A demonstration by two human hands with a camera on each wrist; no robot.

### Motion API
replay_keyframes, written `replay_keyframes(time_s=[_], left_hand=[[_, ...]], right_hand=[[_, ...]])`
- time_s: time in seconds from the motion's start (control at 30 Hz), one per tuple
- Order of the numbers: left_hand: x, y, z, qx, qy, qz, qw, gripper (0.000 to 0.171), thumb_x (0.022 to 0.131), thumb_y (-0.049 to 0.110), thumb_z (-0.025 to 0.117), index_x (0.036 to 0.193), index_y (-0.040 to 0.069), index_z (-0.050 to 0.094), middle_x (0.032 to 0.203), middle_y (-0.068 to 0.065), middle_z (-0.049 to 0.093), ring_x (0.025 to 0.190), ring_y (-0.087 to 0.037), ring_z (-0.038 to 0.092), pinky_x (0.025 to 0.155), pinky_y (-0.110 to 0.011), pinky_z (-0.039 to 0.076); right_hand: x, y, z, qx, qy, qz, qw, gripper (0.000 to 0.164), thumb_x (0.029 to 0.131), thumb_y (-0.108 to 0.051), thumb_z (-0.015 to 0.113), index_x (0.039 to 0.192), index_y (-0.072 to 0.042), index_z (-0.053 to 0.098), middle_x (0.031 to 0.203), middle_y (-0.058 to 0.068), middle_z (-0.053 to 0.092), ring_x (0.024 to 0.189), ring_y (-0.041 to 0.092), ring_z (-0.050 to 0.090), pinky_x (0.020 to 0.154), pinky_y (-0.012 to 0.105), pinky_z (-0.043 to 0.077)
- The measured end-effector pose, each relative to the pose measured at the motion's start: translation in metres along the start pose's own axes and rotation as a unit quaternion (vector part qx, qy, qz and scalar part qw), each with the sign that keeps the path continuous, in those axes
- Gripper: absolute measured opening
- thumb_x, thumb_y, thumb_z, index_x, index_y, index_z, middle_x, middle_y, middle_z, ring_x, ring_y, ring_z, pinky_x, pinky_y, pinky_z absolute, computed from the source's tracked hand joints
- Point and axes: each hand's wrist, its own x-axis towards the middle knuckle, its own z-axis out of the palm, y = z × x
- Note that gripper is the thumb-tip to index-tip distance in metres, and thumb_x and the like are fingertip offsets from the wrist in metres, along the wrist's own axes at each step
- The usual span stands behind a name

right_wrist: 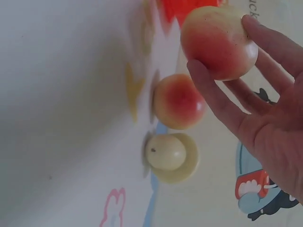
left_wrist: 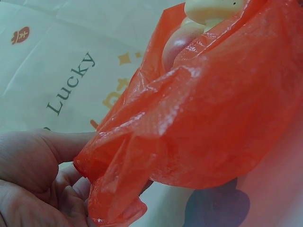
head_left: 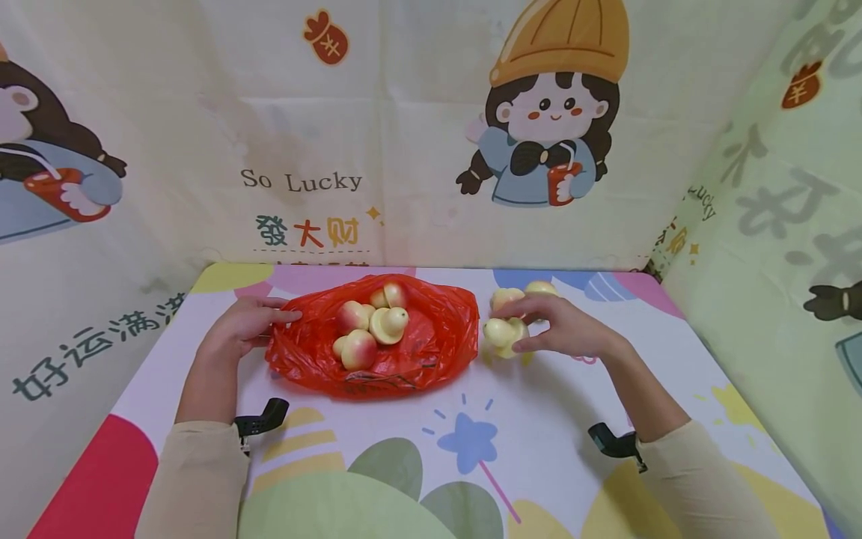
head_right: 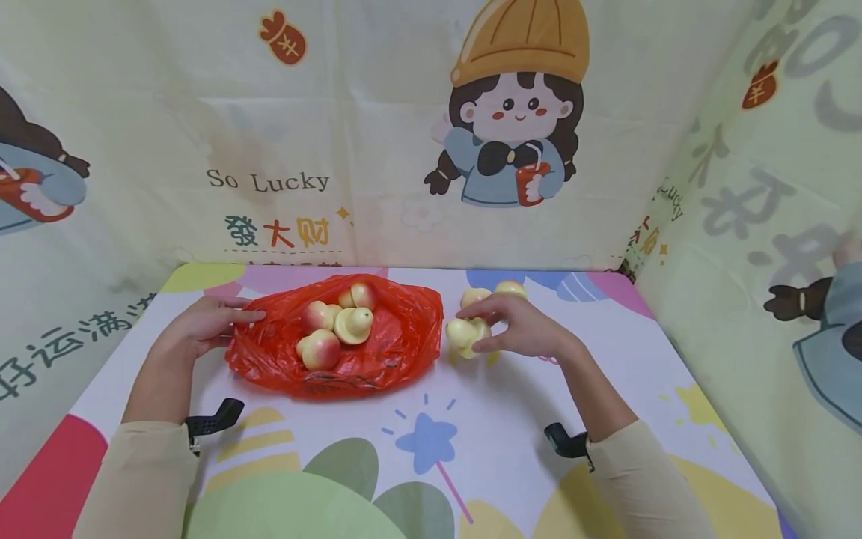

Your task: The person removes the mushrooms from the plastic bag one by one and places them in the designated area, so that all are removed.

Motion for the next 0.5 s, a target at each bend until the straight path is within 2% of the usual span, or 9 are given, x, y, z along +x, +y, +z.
replay_keyframes(time_s=[0.13,0.2,0.4,0.5], left_hand=[[0.0,0.001,0.0,0.003,0.0,0.0,1.0,0.071,0.101,0.034,0.069,0.157,0.001,0.042,0.15,-0.025,0.054,0.103,-0.023,0.067,0.084,-0.029,0.062],[0.0,0.001,0.001,0.004,0.002,-0.001,1.0,0.071,0.101,0.034,0.069,0.157,0.001,0.042,0.15,-0.025,0.054,0.103,-0.024,0.067,0.083,-0.028,0.062],[-0.002,0.002,0.0,-0.001,0.0,-0.002,1.0,0.07,0.101,0.033,0.069,0.157,0.0,0.042,0.15,-0.024,0.053,0.105,-0.024,0.065,0.083,-0.028,0.062],[-0.001,0.001,0.0,-0.001,-0.002,0.0,1.0,0.07,0.101,0.033,0.069,0.157,0.0,0.042,0.15,-0.024,0.053,0.104,-0.024,0.066,0.084,-0.028,0.062]], right_hand=[[0.001,0.006,0.003,-0.002,0.017,0.015,1.0,0.053,0.086,-0.016,0.086,0.136,-0.019,0.07,0.132,-0.001,0.066,0.126,0.025,0.054,0.1,0.049,0.053],[0.001,0.009,0.004,0.003,0.024,0.025,0.999,0.052,0.086,-0.016,0.086,0.135,-0.018,0.07,0.13,0.0,0.066,0.125,0.026,0.053,0.1,0.05,0.053],[0.002,0.014,0.007,0.014,0.032,0.071,0.997,0.051,0.086,-0.019,0.086,0.135,-0.019,0.07,0.129,0.004,0.065,0.119,0.031,0.056,0.085,0.034,0.061],[0.003,0.015,0.008,0.009,0.032,0.082,0.996,0.051,0.087,-0.022,0.086,0.135,-0.016,0.07,0.128,0.007,0.066,0.113,0.034,0.059,0.078,0.03,0.062]])
